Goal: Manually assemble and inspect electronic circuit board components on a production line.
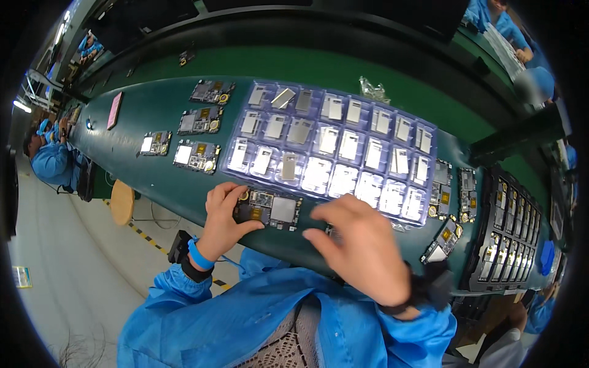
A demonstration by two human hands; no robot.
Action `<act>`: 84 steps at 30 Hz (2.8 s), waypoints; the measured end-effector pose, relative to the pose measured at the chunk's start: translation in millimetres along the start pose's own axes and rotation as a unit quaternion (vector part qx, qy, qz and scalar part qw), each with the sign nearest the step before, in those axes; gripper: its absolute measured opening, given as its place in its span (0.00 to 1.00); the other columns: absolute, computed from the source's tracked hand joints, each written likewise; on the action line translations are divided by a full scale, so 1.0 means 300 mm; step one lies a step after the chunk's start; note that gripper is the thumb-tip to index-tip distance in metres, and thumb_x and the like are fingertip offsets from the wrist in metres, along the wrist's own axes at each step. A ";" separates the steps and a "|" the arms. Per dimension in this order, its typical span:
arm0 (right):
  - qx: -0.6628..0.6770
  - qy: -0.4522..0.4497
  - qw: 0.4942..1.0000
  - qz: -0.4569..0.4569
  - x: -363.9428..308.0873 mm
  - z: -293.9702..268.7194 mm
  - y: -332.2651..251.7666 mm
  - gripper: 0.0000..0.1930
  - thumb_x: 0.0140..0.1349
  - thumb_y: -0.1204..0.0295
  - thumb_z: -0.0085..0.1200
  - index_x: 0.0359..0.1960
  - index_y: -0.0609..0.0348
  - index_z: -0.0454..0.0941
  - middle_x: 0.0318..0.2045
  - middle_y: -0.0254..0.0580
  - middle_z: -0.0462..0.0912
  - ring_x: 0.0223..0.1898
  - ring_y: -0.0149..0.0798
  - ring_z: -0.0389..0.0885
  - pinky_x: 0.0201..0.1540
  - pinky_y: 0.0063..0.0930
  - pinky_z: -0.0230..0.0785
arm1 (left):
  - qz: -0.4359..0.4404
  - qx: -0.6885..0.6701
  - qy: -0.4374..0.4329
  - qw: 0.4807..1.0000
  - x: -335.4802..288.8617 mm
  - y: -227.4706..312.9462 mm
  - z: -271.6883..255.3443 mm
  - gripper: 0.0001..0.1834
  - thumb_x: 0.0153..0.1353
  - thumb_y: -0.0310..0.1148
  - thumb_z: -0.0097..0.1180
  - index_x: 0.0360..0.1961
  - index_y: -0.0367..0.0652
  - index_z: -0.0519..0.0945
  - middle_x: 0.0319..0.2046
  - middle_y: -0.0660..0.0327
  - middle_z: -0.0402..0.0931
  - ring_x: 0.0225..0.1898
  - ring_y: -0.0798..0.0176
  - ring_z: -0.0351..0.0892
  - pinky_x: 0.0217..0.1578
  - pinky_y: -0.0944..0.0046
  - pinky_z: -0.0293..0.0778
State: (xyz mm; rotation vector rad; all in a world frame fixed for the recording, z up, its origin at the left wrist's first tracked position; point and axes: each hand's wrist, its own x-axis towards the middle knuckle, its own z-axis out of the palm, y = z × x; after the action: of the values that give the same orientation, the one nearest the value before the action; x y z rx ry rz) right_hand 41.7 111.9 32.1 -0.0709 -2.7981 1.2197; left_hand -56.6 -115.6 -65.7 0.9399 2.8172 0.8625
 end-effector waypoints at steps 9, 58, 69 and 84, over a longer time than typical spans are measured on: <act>-0.128 -0.025 0.986 -0.106 0.052 0.340 0.031 0.20 0.40 0.72 0.59 0.39 0.61 0.72 0.35 0.43 0.71 0.37 0.43 0.70 0.39 0.32 0.65 | 0.028 -0.022 -0.023 0.999 0.000 -0.038 -0.001 0.42 0.27 0.38 0.73 0.48 0.39 0.67 0.46 0.52 0.59 0.48 0.49 0.58 0.49 0.55 0.56; 0.359 0.187 0.898 0.172 -0.151 -0.068 0.105 0.06 0.55 0.79 0.53 0.35 0.64 0.75 0.26 0.30 0.76 0.27 0.19 0.71 0.29 0.12 0.64 | -0.173 -0.659 -0.212 0.700 0.123 0.351 0.036 0.20 0.57 0.18 0.47 0.51 0.38 0.61 0.43 0.59 0.70 0.44 0.68 0.71 0.45 0.67 0.72; 0.347 0.222 0.894 0.179 -0.163 0.009 0.123 0.04 0.51 0.80 0.56 0.29 0.64 0.76 0.21 0.29 0.76 0.23 0.18 0.69 0.25 0.12 0.63 | -0.124 -0.643 -0.243 0.715 0.094 0.423 0.067 0.18 0.57 0.18 0.47 0.50 0.33 0.64 0.42 0.60 0.72 0.43 0.71 0.71 0.46 0.70 0.68; 0.312 0.230 0.900 0.200 -0.167 0.015 0.125 0.03 0.50 0.79 0.56 0.27 0.65 0.77 0.16 0.27 0.72 0.19 0.17 0.64 0.20 0.12 0.56 | -0.107 -0.646 -0.242 0.716 0.085 0.428 0.077 0.19 0.56 0.18 0.48 0.50 0.33 0.64 0.43 0.60 0.71 0.44 0.71 0.70 0.46 0.70 0.68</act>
State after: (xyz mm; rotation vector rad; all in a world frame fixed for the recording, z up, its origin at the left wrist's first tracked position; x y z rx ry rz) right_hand 91.3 130.1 -1.6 -0.7978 -1.9353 1.8348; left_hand -3.1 -5.1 -14.8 0.4221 1.2232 1.7490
